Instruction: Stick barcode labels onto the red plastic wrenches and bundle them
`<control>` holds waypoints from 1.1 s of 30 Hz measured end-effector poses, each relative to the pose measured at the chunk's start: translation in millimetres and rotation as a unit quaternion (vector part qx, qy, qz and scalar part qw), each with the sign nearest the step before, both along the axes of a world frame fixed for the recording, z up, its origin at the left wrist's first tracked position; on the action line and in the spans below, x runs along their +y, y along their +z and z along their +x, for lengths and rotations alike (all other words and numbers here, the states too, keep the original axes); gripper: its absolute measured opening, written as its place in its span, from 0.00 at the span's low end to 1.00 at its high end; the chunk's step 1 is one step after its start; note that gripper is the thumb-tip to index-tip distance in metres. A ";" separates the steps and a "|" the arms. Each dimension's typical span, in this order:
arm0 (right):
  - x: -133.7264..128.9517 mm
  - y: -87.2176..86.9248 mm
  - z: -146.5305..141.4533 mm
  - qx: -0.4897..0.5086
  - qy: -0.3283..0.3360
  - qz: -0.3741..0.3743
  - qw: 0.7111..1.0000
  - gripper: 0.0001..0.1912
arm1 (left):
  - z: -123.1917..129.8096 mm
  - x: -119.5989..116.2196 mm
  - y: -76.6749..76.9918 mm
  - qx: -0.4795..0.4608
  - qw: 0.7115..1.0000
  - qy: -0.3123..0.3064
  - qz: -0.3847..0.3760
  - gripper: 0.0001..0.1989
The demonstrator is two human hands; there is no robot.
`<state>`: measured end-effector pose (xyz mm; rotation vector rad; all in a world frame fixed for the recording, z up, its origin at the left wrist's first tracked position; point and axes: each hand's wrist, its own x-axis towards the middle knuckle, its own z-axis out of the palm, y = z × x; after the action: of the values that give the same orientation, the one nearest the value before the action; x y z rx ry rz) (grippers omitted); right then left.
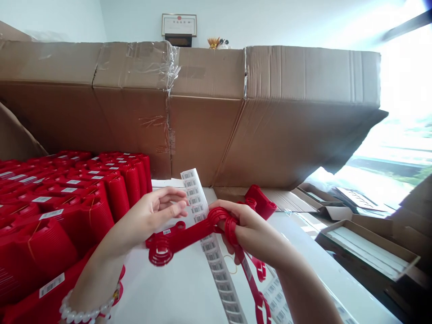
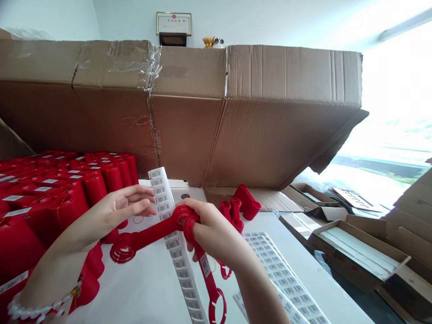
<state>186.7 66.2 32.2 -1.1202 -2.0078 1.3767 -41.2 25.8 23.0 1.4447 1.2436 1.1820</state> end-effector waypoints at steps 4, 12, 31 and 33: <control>-1.6 -10.6 -2.8 -0.014 0.019 0.025 0.999 0.11 | 2.9 0.4 0.5 -0.041 0.995 0.082 0.042 0.16; -6.9 -19.3 -10.5 -0.062 -0.005 0.066 0.996 0.12 | 7.6 8.8 -6.0 -0.025 0.976 0.187 0.109 0.13; 8.3 -14.5 -8.8 -0.093 -0.018 0.024 0.995 0.09 | -4.0 13.5 -10.5 -0.102 0.973 0.162 0.126 0.13; 13.7 -16.4 -7.8 -0.076 -0.029 0.021 0.997 0.08 | -7.0 9.4 -7.4 -0.101 0.970 0.174 0.134 0.14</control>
<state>178.9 79.9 15.7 -1.2879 -2.0806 1.2493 -48.2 35.2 15.6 1.2834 1.2618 1.7470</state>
